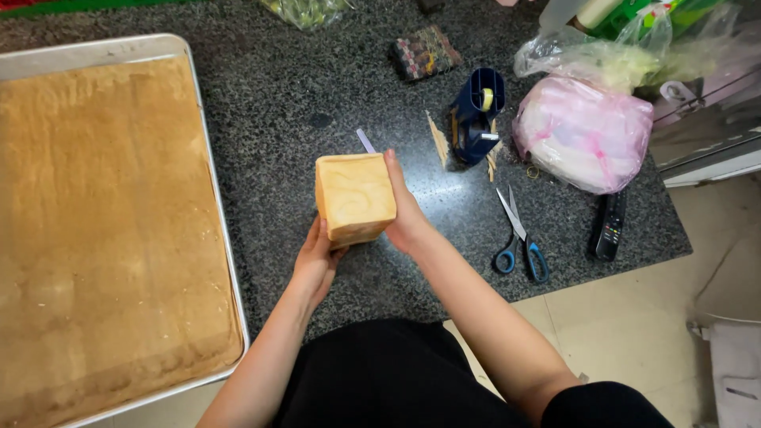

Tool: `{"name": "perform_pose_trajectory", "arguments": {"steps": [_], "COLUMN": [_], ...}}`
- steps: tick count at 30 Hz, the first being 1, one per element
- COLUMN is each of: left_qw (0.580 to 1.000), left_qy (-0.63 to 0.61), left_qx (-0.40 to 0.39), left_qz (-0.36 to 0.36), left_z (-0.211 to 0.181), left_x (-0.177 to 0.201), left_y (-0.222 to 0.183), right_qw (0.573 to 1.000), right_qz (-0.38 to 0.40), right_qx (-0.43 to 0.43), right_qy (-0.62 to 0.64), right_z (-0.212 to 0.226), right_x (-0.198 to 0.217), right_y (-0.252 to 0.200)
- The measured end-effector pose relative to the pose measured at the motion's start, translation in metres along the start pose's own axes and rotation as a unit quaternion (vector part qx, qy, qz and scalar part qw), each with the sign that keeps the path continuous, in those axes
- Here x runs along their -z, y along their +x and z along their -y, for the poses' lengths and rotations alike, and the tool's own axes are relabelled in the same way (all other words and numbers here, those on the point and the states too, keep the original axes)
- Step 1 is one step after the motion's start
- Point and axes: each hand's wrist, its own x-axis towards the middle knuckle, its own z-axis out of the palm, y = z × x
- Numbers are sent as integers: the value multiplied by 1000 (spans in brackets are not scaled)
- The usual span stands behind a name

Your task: The person cuts a loaf of bread into slices using a knife, places a slice into a plastic bag, and then seals the bag using a tape dispenser.

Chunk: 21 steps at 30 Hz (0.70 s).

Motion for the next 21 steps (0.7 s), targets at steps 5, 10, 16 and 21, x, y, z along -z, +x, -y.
{"name": "perform_pose_trajectory", "arguments": {"steps": [5, 10, 16, 21], "left_qw": [999, 995, 991, 997], "left_qy": [-28, 18, 126, 6], "left_qx": [41, 97, 43, 67], "left_qz": [6, 10, -10, -44], "left_z": [0, -14, -31, -55], "left_x": [11, 9, -3, -39], "left_y": [2, 2, 8, -3], "right_qw": [1000, 999, 996, 994], "right_qz": [12, 34, 8, -9], "right_qx": [-15, -26, -83, -89], "right_qy": [22, 26, -42, -64], "right_z": [-12, -12, -26, -30], "right_x": [15, 18, 22, 9], "right_y": [8, 4, 5, -1]}}
